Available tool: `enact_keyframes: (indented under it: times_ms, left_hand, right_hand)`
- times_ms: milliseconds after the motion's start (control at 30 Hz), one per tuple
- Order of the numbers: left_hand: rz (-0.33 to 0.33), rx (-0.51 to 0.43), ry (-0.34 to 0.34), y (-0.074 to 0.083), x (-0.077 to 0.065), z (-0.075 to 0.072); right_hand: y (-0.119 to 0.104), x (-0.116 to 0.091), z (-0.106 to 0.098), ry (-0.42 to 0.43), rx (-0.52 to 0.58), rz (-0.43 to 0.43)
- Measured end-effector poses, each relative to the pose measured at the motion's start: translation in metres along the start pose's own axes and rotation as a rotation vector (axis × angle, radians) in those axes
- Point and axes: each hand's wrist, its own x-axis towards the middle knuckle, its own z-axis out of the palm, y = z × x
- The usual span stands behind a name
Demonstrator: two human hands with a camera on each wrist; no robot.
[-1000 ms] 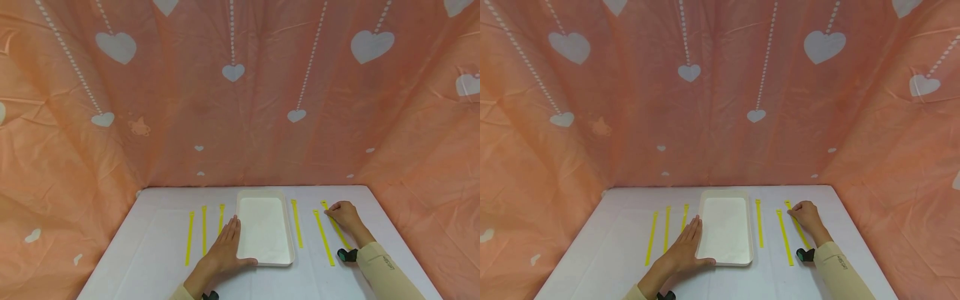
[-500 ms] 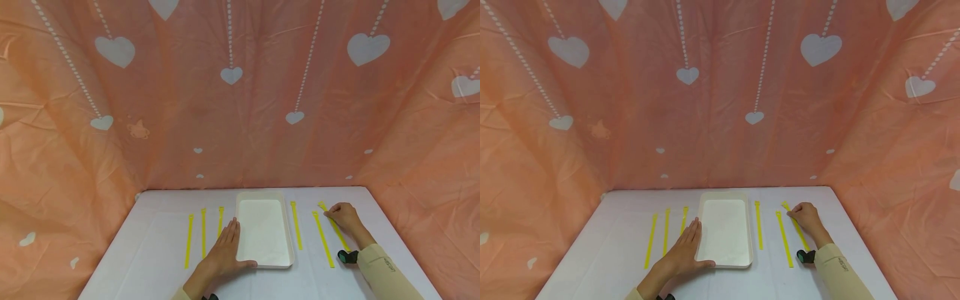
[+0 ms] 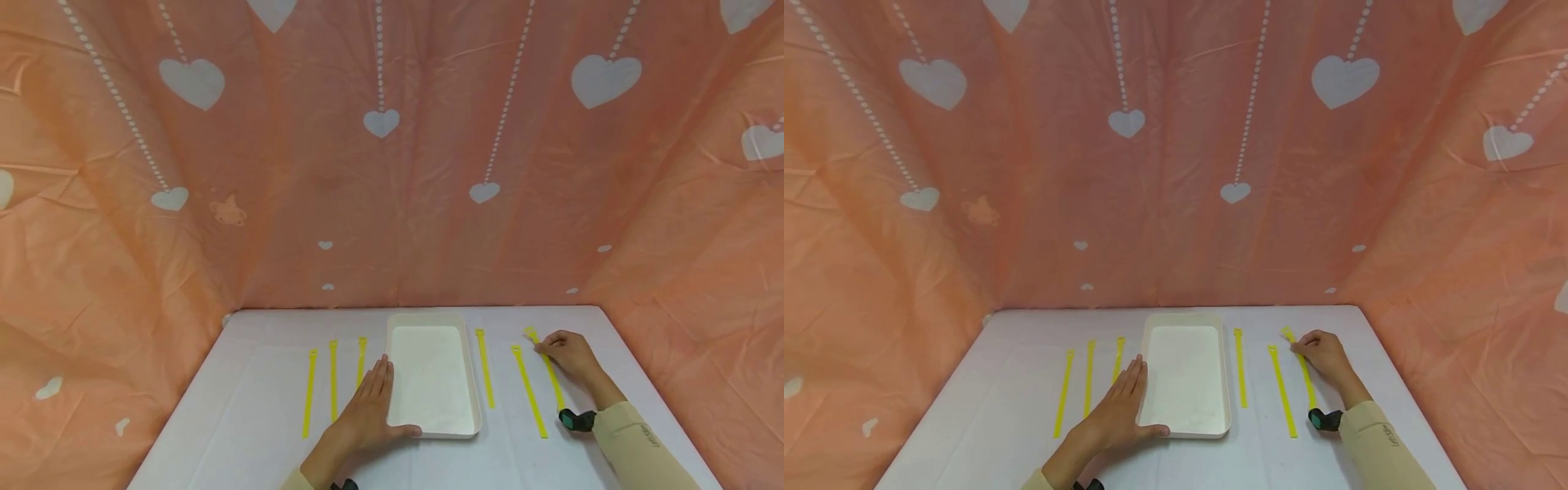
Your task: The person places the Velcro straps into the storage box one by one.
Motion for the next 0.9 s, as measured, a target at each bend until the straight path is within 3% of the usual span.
enact_keyframes:
  times_ms: [233, 400, 600, 900]
  left_hand:
    - [0.013, -0.01, 0.011, -0.001, -0.001, 0.0]
    - [0.036, -0.038, 0.02, -0.003, -0.003, 0.002]
    - [0.043, -0.061, 0.033, -0.004, -0.002, 0.002]
    - [0.012, -0.01, 0.012, 0.0, -0.002, -0.001]
  right_hand:
    - [0.002, 0.003, -0.002, 0.018, 0.073, 0.022]
    - [-0.003, -0.001, -0.002, 0.047, 0.06, -0.001]
    - [-0.018, -0.006, -0.008, 0.089, 0.017, -0.121]
    - [-0.043, -0.013, -0.015, 0.208, -0.076, -0.317]
